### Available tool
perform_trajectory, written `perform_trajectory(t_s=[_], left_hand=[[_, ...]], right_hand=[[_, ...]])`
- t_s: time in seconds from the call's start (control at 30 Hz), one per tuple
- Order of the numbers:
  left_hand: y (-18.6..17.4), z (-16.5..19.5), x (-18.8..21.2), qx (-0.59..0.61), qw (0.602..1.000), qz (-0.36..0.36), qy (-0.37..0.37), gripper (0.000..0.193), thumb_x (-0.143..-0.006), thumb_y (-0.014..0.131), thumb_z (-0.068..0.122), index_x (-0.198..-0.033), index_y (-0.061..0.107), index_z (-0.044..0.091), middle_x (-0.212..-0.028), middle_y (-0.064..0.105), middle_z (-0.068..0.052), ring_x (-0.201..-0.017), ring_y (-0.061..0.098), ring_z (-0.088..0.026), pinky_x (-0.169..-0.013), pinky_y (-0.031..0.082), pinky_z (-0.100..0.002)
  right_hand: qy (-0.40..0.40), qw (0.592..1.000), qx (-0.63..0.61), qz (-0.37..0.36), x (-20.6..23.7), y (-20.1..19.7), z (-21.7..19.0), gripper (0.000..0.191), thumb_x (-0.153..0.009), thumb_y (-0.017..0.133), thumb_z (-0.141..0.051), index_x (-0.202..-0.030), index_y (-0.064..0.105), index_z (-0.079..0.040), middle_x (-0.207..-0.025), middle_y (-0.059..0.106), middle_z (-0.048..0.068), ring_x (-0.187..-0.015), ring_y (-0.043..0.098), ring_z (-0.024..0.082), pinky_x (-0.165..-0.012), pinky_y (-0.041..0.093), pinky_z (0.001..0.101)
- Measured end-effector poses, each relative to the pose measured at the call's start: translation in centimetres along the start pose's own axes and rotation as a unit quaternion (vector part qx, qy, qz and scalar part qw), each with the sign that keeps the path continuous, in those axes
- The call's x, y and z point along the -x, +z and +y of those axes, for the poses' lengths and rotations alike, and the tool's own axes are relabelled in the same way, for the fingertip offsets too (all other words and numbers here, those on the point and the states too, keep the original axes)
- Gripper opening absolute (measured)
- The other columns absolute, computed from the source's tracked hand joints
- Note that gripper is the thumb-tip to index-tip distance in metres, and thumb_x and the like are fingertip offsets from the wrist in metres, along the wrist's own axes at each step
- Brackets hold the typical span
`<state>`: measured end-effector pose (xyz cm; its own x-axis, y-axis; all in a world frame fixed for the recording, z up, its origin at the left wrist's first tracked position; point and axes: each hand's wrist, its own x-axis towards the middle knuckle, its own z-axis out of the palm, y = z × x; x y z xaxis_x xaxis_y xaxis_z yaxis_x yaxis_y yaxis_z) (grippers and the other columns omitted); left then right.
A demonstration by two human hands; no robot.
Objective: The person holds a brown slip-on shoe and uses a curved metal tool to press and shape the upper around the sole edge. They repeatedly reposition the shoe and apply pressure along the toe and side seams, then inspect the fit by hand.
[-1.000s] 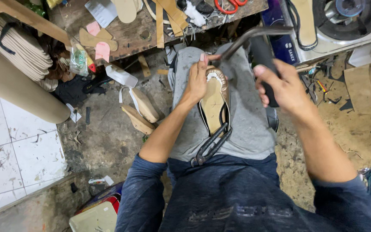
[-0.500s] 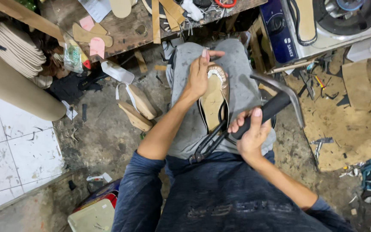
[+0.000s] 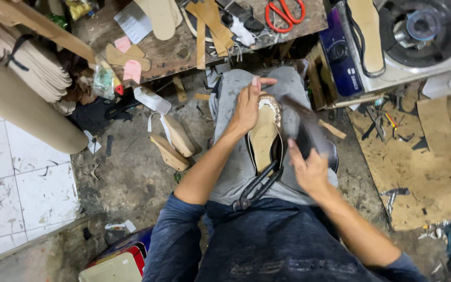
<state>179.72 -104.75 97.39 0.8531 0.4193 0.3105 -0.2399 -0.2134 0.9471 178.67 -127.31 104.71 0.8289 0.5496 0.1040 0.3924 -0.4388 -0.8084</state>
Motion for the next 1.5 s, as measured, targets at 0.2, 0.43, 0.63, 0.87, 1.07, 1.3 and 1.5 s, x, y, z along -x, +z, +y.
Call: perform_trajectory(t_s=[0.2, 0.43, 0.63, 0.87, 1.07, 1.3, 1.5], left_hand=[[-0.1, 1.0, -0.5, 0.144, 0.983, -0.044, -0.109, 0.072, -0.109, 0.017, 0.055, -0.132, 0.059, 0.002, -0.082, 0.075, -0.013, -0.078, 0.077, -0.022, -0.079, 0.059, -0.035], [0.3, -0.2, -0.2, -0.056, 0.991, -0.007, -0.117, 0.080, -0.108, 0.012, 0.057, -0.136, 0.068, 0.007, -0.076, 0.055, -0.022, -0.069, 0.058, -0.026, -0.072, 0.049, -0.039], [0.0, -0.4, 0.3, 0.167, 0.973, -0.086, -0.134, 0.052, -0.110, 0.043, 0.044, -0.132, 0.062, 0.000, -0.098, 0.078, -0.012, -0.090, 0.071, -0.018, -0.082, 0.057, -0.033], [0.0, 3.4, 4.9, 0.264, 0.949, -0.102, -0.140, 0.036, -0.097, 0.072, 0.018, -0.126, 0.060, -0.001, -0.110, 0.075, -0.009, -0.103, 0.072, -0.015, -0.089, 0.059, -0.031], [-0.8, 10.6, 5.1, 0.202, 0.967, -0.104, -0.114, 0.038, -0.097, 0.074, 0.022, -0.125, 0.065, -0.002, -0.112, 0.076, -0.010, -0.102, 0.071, -0.014, -0.091, 0.059, -0.030], [-3.6, 18.7, 2.2, 0.367, 0.912, -0.181, 0.040, 0.041, -0.104, 0.073, 0.028, -0.135, 0.062, 0.002, -0.118, 0.075, -0.014, -0.113, 0.073, -0.023, -0.103, 0.059, -0.041], [-3.0, 18.6, 0.6, 0.363, 0.930, -0.014, 0.050, 0.058, -0.101, 0.070, 0.034, -0.146, 0.047, 0.005, -0.131, 0.069, -0.012, -0.119, 0.067, -0.022, -0.107, 0.054, -0.038]], right_hand=[[-0.140, 0.966, -0.199, 0.091, -0.7, -1.9, -1.2, 0.026, -0.106, 0.065, -0.024, -0.114, 0.056, -0.001, -0.078, 0.065, 0.005, -0.062, 0.062, 0.016, -0.061, 0.052, 0.0282], [-0.001, 0.990, 0.125, -0.072, -2.2, -0.4, -1.3, 0.032, -0.097, 0.076, -0.023, -0.108, 0.060, 0.003, -0.069, 0.064, 0.018, -0.064, 0.064, 0.027, -0.057, 0.049, 0.0389], [-0.077, 0.996, 0.009, -0.042, 1.4, -2.4, 2.2, 0.026, -0.093, 0.071, -0.021, -0.107, 0.065, -0.001, -0.072, 0.065, 0.015, -0.059, 0.065, 0.032, -0.059, 0.051, 0.0399], [-0.243, 0.934, 0.099, -0.243, 4.0, -7.5, 9.8, 0.031, -0.086, 0.065, -0.041, -0.088, 0.065, -0.010, -0.074, 0.066, 0.012, -0.070, 0.065, 0.038, -0.063, 0.051, 0.0434], [-0.122, 0.972, 0.184, -0.077, 2.2, -7.6, 7.2, 0.022, -0.094, 0.067, -0.027, -0.102, 0.071, -0.007, -0.097, 0.073, 0.015, -0.092, 0.070, 0.031, -0.079, 0.055, 0.0385], [0.129, 0.843, -0.500, -0.149, -0.2, -2.4, 3.2, 0.064, -0.093, 0.071, -0.031, -0.147, 0.050, -0.004, -0.134, 0.064, 0.018, -0.121, 0.063, 0.034, -0.104, 0.051, 0.0500], [0.115, 0.560, -0.759, -0.310, 1.7, -1.1, 0.2, 0.091, -0.090, 0.080, -0.035, -0.160, 0.031, -0.004, -0.146, 0.052, 0.029, -0.130, 0.055, 0.052, -0.104, 0.048, 0.0605]])
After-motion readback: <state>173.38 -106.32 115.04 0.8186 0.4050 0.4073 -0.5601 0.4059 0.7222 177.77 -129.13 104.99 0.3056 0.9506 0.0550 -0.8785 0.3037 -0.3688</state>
